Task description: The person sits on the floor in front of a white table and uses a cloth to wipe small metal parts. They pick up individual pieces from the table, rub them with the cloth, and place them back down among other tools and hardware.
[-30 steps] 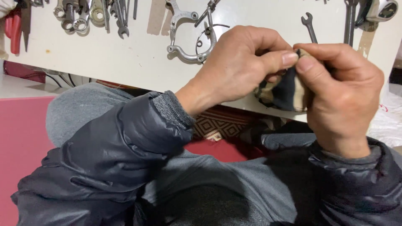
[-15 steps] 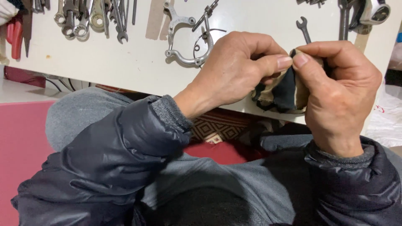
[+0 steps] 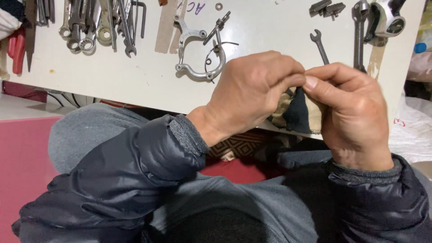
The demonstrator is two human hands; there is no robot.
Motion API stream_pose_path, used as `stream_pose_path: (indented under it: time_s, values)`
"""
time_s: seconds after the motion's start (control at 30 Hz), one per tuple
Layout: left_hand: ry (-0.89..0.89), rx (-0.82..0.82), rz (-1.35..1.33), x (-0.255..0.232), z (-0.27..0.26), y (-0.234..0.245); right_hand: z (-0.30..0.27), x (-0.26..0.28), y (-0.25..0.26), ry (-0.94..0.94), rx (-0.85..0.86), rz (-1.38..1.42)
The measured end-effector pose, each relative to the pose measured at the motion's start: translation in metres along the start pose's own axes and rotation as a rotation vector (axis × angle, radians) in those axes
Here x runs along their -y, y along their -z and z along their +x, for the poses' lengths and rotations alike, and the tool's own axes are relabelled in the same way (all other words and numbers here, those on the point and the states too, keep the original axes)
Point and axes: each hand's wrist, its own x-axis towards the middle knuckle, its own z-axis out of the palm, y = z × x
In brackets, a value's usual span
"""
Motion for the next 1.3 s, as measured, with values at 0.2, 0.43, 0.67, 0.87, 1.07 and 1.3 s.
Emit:
stream_pose_path:
  time_s: [0.2, 0.43, 0.67, 0.87, 1.07, 1.3]
  values:
    - [0.522, 0.163, -0.220, -0.013, 0.015, 0.014, -0.021, 0.005, -0.015, 0.410, -0.037, -0.590]
    - [1.273, 0.320, -0.781, -0.011, 0.034, 0.028, -0.015, -0.003, -0.007, 0.965, 0.003, -0.864]
    - [1.199, 0.259, -0.827, -0.011, 0.033, 0.028, -0.015, -0.002, -0.004, 0.538, -0.113, -0.410]
    - [1.048, 0.297, -0.688, -0.010, 0.024, 0.019, -0.018, 0.002, -0.014, 0.635, -0.072, -0.648]
    - [1.059, 0.320, -0.659, -0.019, 0.031, 0.023, -0.012, 0.003, -0.009, 0.409, -0.180, -0.393]
    - [0.922, 0.362, -0.573, -0.017, 0.024, 0.022, -0.010, -0.001, -0.017, 0.316, -0.185, -0.438]
